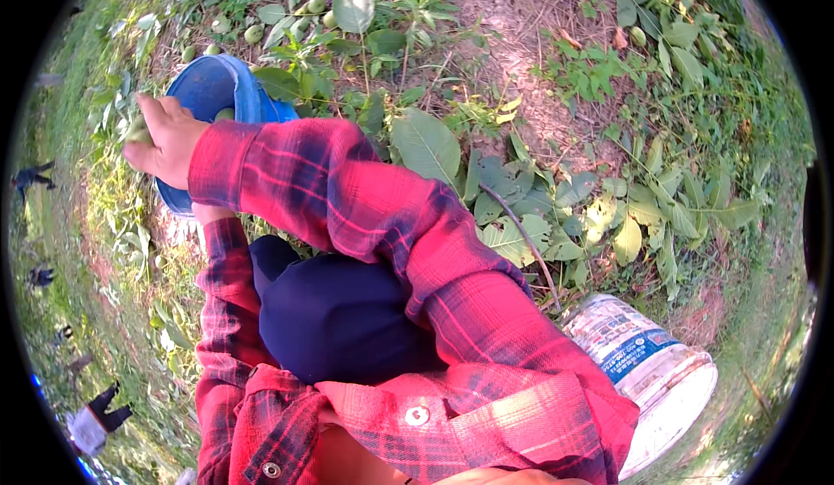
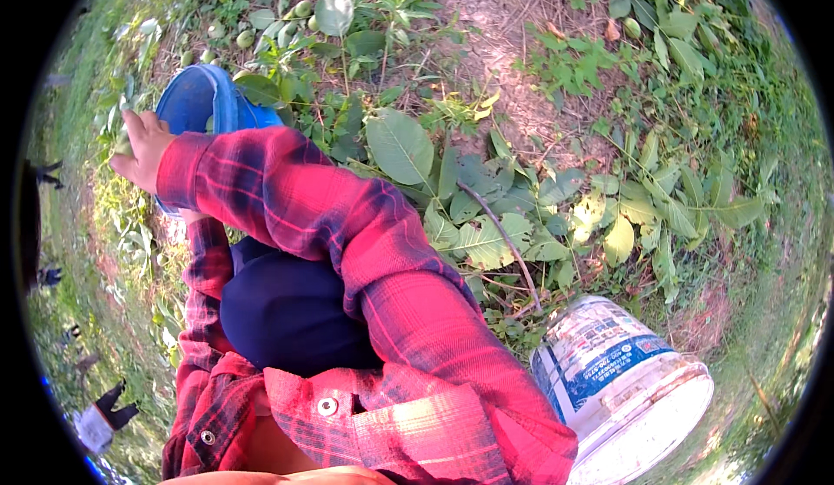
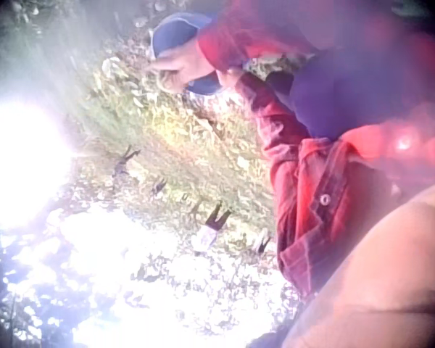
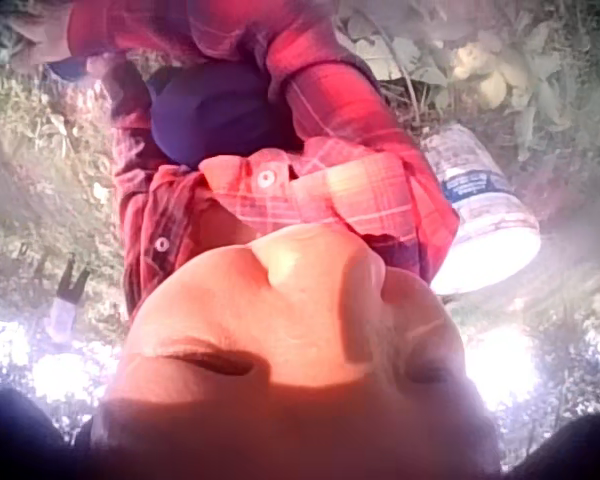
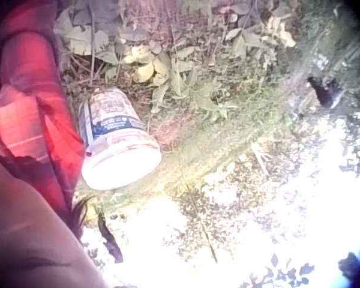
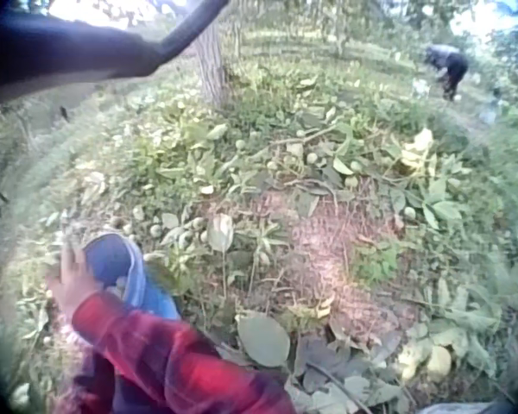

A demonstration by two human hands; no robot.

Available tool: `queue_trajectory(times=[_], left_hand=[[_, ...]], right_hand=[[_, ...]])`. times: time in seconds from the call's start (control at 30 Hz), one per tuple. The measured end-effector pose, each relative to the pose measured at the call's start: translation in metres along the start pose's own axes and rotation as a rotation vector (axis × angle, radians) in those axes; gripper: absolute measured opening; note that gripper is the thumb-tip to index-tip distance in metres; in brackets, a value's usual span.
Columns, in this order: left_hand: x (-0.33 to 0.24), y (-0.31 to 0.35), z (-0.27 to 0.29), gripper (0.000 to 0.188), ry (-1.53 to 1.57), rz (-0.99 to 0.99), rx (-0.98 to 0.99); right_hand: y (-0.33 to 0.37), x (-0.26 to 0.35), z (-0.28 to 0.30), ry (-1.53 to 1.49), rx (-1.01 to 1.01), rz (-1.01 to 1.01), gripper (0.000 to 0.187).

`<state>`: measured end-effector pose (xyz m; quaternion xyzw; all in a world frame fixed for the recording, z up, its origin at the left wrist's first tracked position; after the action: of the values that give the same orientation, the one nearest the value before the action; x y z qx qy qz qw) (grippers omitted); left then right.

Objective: The person picks green walnuts from the ground and from branches, placing them into a blue bucket.

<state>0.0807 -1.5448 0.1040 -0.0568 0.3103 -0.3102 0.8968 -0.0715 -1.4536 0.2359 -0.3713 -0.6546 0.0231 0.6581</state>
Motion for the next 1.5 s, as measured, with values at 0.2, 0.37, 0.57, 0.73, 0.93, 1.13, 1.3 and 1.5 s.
queue_trajectory(times=[0.2,0.37,0.57,0.73,0.93,1.13,1.3,1.5], left_hand=[[-0.008,0.005,-0.016,0.017,0.157,0.002,0.112],[0.01,0.008,0.0,0.019,0.029,0.065,0.08],[0.018,0.0,-0.012,0.021,0.075,0.001,0.13],[0.03,-0.002,-0.006,0.022,0.114,0.038,0.156],[0.031,-0.004,-0.011,0.021,0.115,-0.018,0.188],[0.03,-0.005,-0.016,0.02,-0.002,0.027,0.202],[0.029,0.005,0.0,0.02,0.114,0.064,0.071],[0.022,0.004,-0.003,0.021,0.089,0.019,0.079]], right_hand=[[0.145,-0.027,0.207,0.868,-0.336,-0.227,0.029],[0.457,-0.08,0.272,0.994,0.335,-1.801,0.054],[0.516,-0.028,0.275,0.439,-0.588,-1.381,0.02],[0.47,0.135,0.406,1.018,-1.417,-0.898,0.034],[0.515,0.168,0.54,1.516,-1.304,-1.669,0.028],[0.547,0.109,0.557,1.468,-0.968,-2.045,0.025],[0.51,0.046,0.385,1.302,-0.702,-2.046,0.016],[0.456,0.002,0.216,1.027,-0.149,-1.663,0.014]])
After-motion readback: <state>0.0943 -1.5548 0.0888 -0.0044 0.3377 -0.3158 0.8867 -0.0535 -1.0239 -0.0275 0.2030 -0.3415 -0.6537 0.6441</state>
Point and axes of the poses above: each hand's wrist, its own y-axis away from the middle knuckle, its own z-axis out of the back of the hand, x = y × z, the point moved 8 cm from there along -y, towards the middle knuckle, and after that the axes turned 5 degrees about x, right-handed, at the moved point
